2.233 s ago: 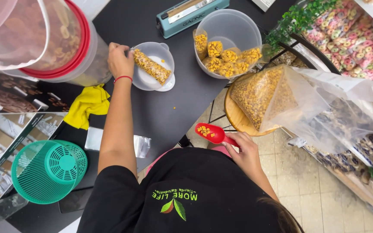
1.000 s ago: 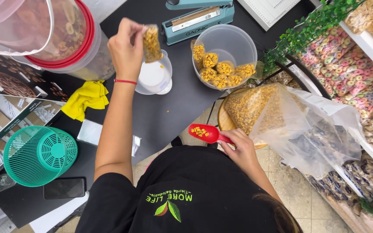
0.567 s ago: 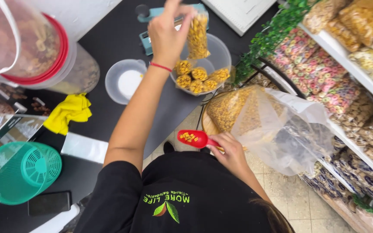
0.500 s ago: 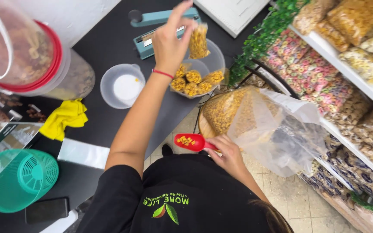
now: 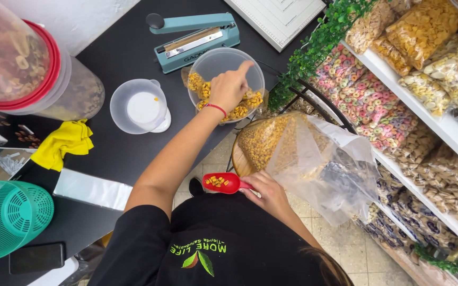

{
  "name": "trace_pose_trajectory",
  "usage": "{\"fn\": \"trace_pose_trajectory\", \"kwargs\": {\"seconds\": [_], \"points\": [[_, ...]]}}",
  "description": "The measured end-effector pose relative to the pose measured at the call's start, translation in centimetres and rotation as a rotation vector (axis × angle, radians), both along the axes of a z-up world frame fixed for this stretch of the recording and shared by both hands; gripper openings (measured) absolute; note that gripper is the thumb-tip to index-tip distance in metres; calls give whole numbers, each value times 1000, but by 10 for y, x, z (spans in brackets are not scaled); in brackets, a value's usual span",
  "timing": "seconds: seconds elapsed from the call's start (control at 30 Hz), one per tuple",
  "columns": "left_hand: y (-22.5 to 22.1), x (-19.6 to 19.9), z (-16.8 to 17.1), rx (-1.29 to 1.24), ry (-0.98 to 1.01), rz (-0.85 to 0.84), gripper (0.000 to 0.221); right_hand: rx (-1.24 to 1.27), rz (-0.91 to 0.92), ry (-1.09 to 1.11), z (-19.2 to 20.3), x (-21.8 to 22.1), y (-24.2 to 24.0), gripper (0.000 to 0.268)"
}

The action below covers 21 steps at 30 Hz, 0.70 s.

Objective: The person scoops yellow snack pieces from a large bag into small clear plastic bags using a red scoop. They place filled bags on a digital scale, then transfer them into a clear container. The process repeats with multiple small bags.

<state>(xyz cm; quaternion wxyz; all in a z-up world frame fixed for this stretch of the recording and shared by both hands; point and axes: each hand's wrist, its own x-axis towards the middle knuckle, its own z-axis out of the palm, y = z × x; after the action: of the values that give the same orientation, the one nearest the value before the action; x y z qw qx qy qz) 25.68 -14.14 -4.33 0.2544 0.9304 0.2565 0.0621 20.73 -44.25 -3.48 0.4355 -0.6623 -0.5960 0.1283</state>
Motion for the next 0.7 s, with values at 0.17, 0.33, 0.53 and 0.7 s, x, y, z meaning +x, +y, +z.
{"fn": "trace_pose_trajectory", "kwargs": {"seconds": [0.17, 0.33, 0.53, 0.7], "points": [[15, 1, -34, 96, 52, -107, 46, 5, 40, 8, -4, 1, 3, 21], [19, -8, -28, 69, 20, -178, 41, 6, 71, 17, -8, 1, 9, 22], [24, -13, 0, 65, -177, -249, 40, 3, 97, 10, -9, 0, 15, 22], [32, -12, 37, 70, -230, -442, 38, -1, 67, 28, -9, -3, 16, 22]]}}
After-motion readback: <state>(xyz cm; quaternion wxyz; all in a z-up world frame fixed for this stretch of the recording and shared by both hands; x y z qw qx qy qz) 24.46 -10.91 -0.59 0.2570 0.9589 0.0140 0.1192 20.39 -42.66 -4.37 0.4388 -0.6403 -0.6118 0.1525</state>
